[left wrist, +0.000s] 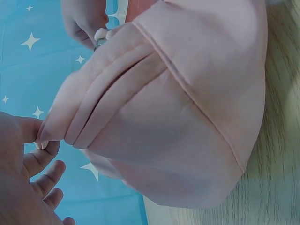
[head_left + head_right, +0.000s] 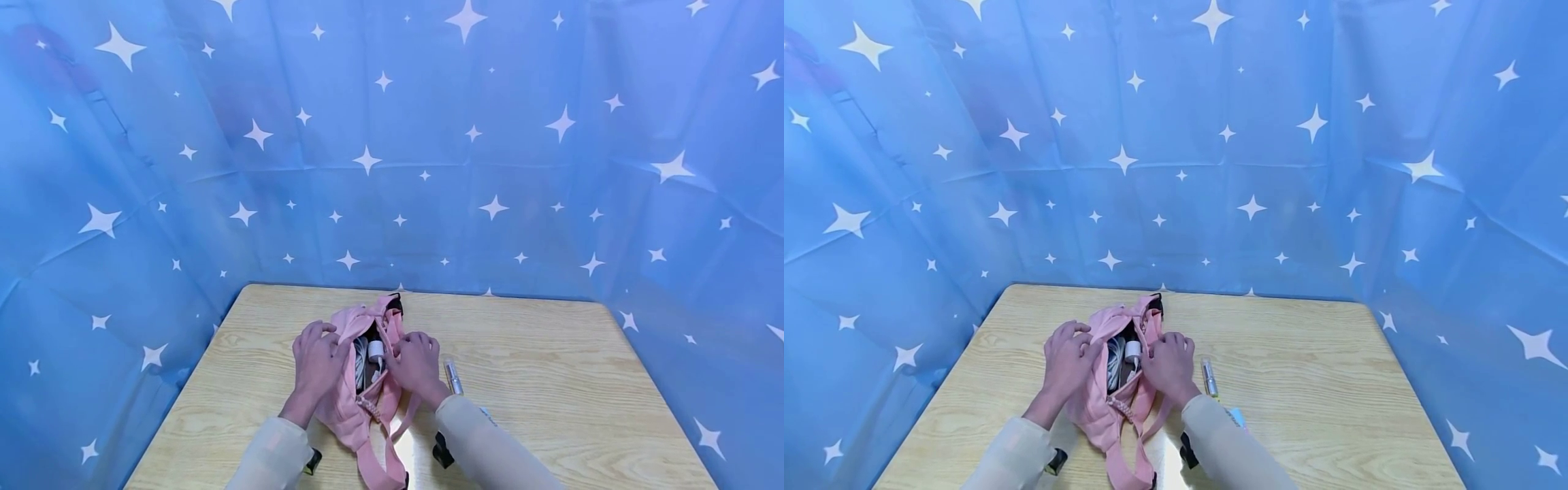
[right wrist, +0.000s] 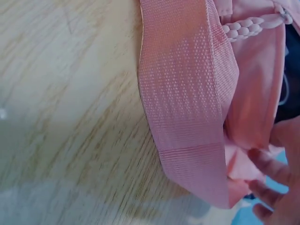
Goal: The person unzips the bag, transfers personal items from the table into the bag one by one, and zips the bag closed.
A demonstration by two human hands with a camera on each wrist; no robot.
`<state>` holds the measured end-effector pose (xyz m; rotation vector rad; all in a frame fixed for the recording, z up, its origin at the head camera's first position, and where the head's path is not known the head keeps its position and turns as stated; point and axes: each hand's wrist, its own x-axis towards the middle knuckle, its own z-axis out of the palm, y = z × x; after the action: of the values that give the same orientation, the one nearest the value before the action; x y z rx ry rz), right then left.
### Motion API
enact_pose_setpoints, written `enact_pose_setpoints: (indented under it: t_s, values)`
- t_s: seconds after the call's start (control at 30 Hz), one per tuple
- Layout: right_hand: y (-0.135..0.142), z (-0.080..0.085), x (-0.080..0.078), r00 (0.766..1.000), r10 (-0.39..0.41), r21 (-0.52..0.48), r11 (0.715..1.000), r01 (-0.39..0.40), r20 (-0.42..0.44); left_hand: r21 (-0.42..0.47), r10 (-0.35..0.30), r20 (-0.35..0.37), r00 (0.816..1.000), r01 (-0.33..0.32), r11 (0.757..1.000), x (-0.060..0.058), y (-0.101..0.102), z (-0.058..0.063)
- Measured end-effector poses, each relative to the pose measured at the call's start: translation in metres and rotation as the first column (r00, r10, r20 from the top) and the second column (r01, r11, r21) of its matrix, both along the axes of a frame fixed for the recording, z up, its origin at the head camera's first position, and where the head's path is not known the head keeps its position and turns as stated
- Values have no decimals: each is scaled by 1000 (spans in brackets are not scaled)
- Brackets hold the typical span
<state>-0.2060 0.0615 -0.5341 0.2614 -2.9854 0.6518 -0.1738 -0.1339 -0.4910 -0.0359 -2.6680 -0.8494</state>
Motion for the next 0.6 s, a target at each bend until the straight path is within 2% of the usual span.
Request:
enact_pose_setpoints:
  t_s: [0.13,0.33,0.6]
  values:
    - [1,3,-2,1000,3,-17,1000,-4,-7,17,-6,13,1000,6,1000,-1,2,2]
    - [4,11,-5,994,15,-102,994,-27,-109,53,-2,25,1000,1,999,-6,2,3]
    - [5,49,-13,971,-21,-291,955,-51,-237,117,8,6,1000,-9,993,-14,4,12]
